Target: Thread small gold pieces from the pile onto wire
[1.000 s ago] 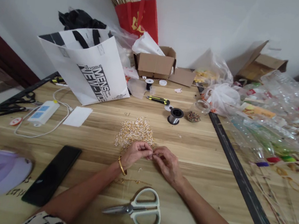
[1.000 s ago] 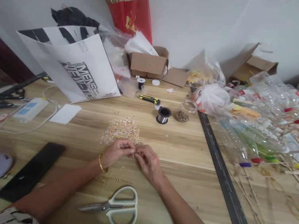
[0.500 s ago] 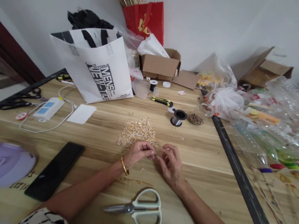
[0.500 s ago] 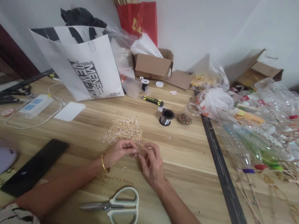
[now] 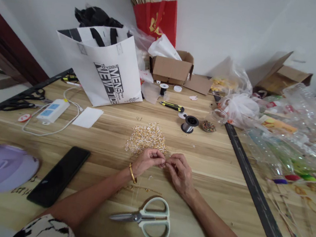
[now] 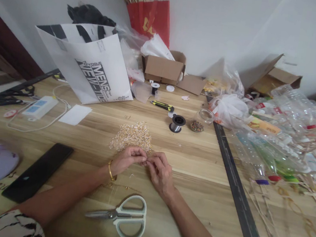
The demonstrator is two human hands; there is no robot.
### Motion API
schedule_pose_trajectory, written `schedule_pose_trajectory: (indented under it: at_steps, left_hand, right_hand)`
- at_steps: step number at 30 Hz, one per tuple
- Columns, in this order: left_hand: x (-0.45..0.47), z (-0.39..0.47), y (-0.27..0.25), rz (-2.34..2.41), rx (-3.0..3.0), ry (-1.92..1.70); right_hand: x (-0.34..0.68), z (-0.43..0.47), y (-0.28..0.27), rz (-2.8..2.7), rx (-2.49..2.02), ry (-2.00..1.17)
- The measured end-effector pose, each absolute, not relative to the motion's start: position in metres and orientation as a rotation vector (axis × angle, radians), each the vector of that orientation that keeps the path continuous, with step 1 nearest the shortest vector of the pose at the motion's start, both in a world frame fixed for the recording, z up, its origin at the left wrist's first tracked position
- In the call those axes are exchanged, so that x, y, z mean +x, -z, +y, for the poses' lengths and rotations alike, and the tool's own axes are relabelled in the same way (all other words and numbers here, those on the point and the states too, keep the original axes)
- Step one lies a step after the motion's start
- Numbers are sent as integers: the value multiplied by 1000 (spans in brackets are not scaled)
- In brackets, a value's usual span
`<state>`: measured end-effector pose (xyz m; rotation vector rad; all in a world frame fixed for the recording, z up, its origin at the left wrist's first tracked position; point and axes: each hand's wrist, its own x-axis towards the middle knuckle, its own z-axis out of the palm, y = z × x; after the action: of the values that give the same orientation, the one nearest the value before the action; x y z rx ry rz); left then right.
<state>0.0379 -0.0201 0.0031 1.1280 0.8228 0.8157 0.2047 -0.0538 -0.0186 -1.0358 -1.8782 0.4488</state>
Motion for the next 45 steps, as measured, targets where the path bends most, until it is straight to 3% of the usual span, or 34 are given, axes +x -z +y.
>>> schedule_pose_trajectory:
  at_steps: [20, 45]
  left_hand:
    - [40, -23, 7, 947, 1615, -874]
    - [42, -23, 10, 991, 1680, -852]
  right_hand:
    - [202, -57, 12, -1887, -1002, -518]
    - [204, -56, 13, -1708, -1091, -819]
